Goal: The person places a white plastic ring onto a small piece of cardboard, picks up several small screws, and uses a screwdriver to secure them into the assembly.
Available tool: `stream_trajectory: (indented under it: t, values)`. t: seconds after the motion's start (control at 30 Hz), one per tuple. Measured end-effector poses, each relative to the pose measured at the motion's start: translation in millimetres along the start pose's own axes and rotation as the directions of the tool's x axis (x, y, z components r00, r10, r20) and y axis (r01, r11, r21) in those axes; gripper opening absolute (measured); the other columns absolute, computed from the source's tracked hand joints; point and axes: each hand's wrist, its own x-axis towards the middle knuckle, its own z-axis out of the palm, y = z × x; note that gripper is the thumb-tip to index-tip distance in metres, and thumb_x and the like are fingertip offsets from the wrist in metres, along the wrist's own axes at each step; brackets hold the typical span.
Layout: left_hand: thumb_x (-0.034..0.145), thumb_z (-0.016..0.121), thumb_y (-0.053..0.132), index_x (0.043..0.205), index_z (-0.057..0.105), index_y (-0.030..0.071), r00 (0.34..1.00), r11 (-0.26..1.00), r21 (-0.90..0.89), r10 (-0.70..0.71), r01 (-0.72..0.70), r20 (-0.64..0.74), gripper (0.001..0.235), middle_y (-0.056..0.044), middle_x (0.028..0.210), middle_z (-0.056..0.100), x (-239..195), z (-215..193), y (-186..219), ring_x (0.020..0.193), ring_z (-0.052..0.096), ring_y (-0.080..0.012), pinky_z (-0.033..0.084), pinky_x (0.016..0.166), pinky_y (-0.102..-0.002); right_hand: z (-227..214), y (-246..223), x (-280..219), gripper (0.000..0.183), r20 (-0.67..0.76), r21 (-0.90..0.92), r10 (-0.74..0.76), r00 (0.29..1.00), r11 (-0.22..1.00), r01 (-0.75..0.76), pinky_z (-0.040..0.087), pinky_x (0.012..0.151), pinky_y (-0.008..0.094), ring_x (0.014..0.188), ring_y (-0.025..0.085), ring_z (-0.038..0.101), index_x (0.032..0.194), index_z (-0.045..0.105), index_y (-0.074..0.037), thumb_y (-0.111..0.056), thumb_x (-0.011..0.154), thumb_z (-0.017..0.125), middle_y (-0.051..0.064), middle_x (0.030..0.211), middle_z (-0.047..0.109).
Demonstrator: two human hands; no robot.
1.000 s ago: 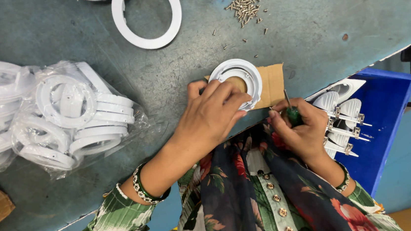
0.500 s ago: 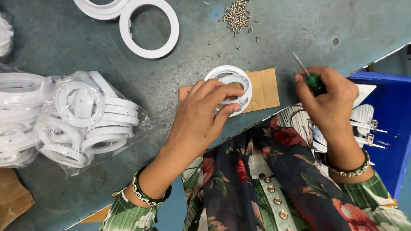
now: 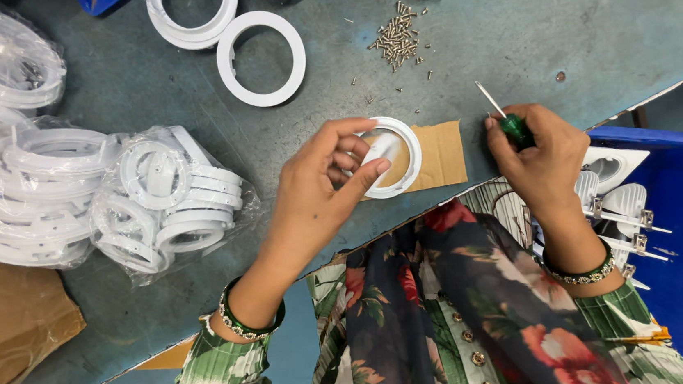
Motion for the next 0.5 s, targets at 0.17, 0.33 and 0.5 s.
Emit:
stream_trajectory:
  t: [0.17, 0.33, 0.5]
  values:
    - [0.09, 0.076, 0.022, 0.146, 0.044, 0.005, 0.997, 1.0, -0.019, 0.001, 0.0, 0.081, 0.066, -0.01, 0.133, 0.064, -7.8, -8.1, 21.8, 0.098, 0.075, -0.011, 0.062, 0.073, -0.025, -0.1, 0.3, -2.1, 0.017, -0.011, 0.01, 0.012, 1.0, 1.0, -0.012, 0.049, 0.065, 0.033, 0.067, 0.022, 0.063, 0.096, 0.072, -0.003, -0.013, 0.099, 0.085, 0.012, 0.082, 0.067]
    - [0.1, 0.069, 0.017, 0.149, 0.045, 0.005, 0.986, 0.989, -0.1, 0.121, -0.11, 0.114, 0.056, -0.011, 0.143, 0.062, -16.5, -12.9, 27.9, 0.11, 0.074, -0.0147, 0.064, 0.087, -0.03, 0.8, 2.9, -2.9, 0.017, -0.02, 0.005, -0.001, 1.0, 1.0, 0.001, 0.048, 0.066, 0.033, 0.068, 0.023, 0.063, 0.095, 0.072, -0.002, -0.013, 0.099, 0.085, 0.012, 0.079, 0.067]
    - [0.094, 0.076, 0.015, 0.13, 0.064, 0.009, 0.903, 0.769, 0.489, 0.419, -0.411, 0.1, 0.038, -0.008, 0.125, 0.064, -8.9, -5.5, 16.9, 0.107, 0.067, -0.0253, 0.055, 0.088, -0.038, 0.1, 0.7, -3.6, 0.018, -0.019, 0.019, 0.015, 1.0, 1.0, -0.015, 0.05, 0.067, 0.032, 0.07, 0.023, 0.064, 0.095, 0.071, -0.003, -0.013, 0.1, 0.085, 0.012, 0.085, 0.067]
